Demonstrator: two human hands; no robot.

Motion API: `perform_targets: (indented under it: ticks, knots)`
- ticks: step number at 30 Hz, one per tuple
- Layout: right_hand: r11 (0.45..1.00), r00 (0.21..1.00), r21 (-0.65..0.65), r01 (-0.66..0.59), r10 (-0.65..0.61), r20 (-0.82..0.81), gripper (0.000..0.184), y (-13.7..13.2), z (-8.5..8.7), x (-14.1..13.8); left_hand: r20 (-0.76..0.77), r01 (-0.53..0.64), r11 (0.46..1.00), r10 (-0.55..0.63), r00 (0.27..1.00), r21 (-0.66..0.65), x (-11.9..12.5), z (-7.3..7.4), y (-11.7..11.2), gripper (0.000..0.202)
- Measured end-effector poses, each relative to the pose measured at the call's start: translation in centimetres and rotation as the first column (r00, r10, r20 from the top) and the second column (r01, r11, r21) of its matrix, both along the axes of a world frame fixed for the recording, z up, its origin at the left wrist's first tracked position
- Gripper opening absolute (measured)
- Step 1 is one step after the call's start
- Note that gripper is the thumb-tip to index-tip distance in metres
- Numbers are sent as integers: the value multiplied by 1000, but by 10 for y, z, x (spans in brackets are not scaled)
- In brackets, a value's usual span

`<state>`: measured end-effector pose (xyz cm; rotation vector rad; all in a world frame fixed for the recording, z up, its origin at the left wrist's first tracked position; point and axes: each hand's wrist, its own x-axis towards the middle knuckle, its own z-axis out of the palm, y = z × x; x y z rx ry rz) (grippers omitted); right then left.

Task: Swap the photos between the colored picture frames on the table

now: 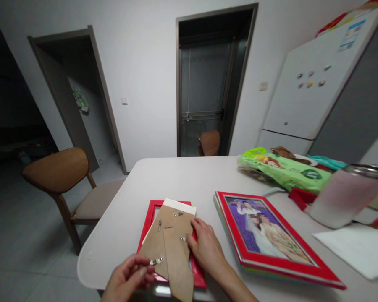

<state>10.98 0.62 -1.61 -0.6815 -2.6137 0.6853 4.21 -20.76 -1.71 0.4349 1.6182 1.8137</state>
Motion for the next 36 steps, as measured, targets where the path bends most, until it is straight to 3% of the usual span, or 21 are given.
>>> perform_targets:
  ticks: [3,6,9,13,16,21,26,32,36]
  knots:
    - [999,1000,28,-26,26,14,35,5,7,-13,-412,-203,978,164,897,-53,-26,5,6,32]
    - [997,998,60,-53,52,24,32,5,10,-26,-627,-255,956,110,771,-145,-43,0,20,42]
    - [992,996,97,-86,88,-10,36,1,7,-33,-735,-255,951,49,676,-172,-45,-6,28,42]
    - [991,994,82,-106,106,4,38,-3,2,-30,-739,-267,956,91,667,-123,-41,-5,26,31]
    - [990,992,69,-123,122,14,38,-4,0,-24,-740,-286,950,104,665,-123,-42,-5,26,35]
    - [990,996,112,-85,81,35,38,-9,1,-17,-766,-225,946,-36,642,-233,-49,-9,38,46]
    - [987,991,117,-114,104,89,42,-17,17,-8,-764,-206,940,-82,640,-273,-56,-6,47,47]
    - [990,987,91,-111,99,127,47,-27,19,10,-819,-180,936,-159,552,-303,-57,-1,51,27]
    - [992,992,80,-101,95,80,38,-26,12,12,-807,-208,939,-106,581,-273,-58,0,58,14]
